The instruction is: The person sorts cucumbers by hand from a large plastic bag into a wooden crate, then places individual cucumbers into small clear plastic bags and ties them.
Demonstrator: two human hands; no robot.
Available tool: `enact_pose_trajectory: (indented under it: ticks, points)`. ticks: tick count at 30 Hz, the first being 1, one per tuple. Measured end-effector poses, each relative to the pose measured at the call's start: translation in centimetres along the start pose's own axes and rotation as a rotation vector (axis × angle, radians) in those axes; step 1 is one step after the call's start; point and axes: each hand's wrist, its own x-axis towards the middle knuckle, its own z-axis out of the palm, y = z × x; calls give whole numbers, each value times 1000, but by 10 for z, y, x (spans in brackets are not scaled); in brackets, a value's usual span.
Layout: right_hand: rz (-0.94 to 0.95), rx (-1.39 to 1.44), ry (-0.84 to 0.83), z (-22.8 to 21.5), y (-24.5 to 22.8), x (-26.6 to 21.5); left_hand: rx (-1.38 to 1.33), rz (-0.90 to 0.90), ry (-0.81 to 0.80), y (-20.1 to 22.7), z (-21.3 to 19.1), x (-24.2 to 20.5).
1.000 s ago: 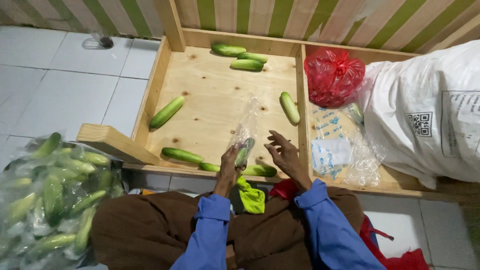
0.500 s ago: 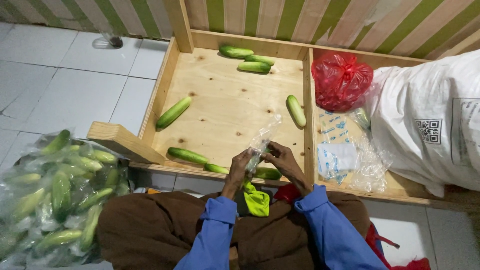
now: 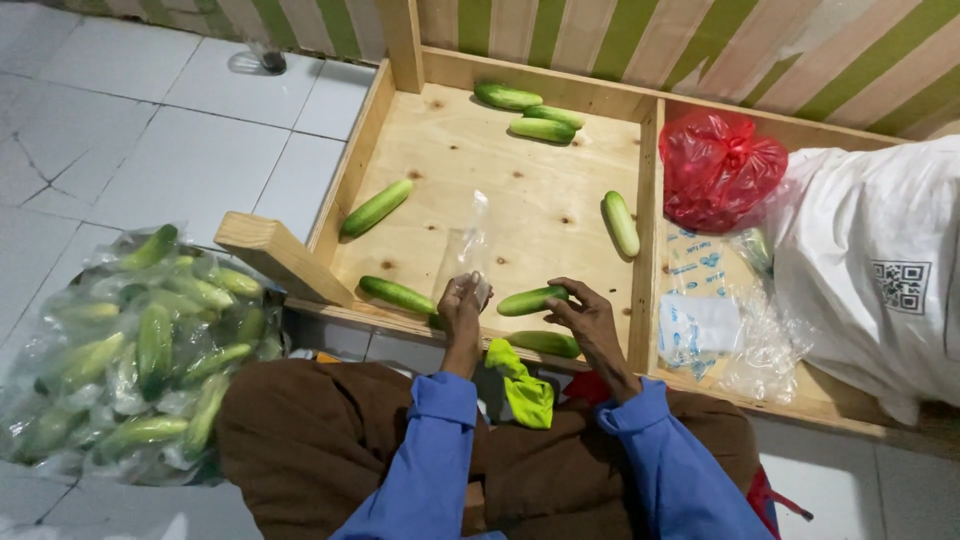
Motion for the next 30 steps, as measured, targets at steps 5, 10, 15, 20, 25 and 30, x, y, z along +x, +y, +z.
enact_pose_trajectory:
  ticks: [5, 10, 15, 20, 25, 30]
  points:
    - [-15, 40, -73, 6, 3, -6, -43, 29, 76, 10, 8, -7]
    - [-103, 58, -73, 7, 14, -7, -21, 14, 70, 8, 9, -14]
    - [-188, 39, 9, -2, 25, 4, -67, 9, 102, -5, 7, 6]
    - [-207, 20, 29, 3, 22, 1, -45, -58, 27, -6, 2, 5]
    - [-209, 23, 36, 7, 22, 0, -131, -113, -16, 20, 3, -10]
    - [-231, 18, 61, 7, 22, 0, -381, -312, -151, -36, -18, 39]
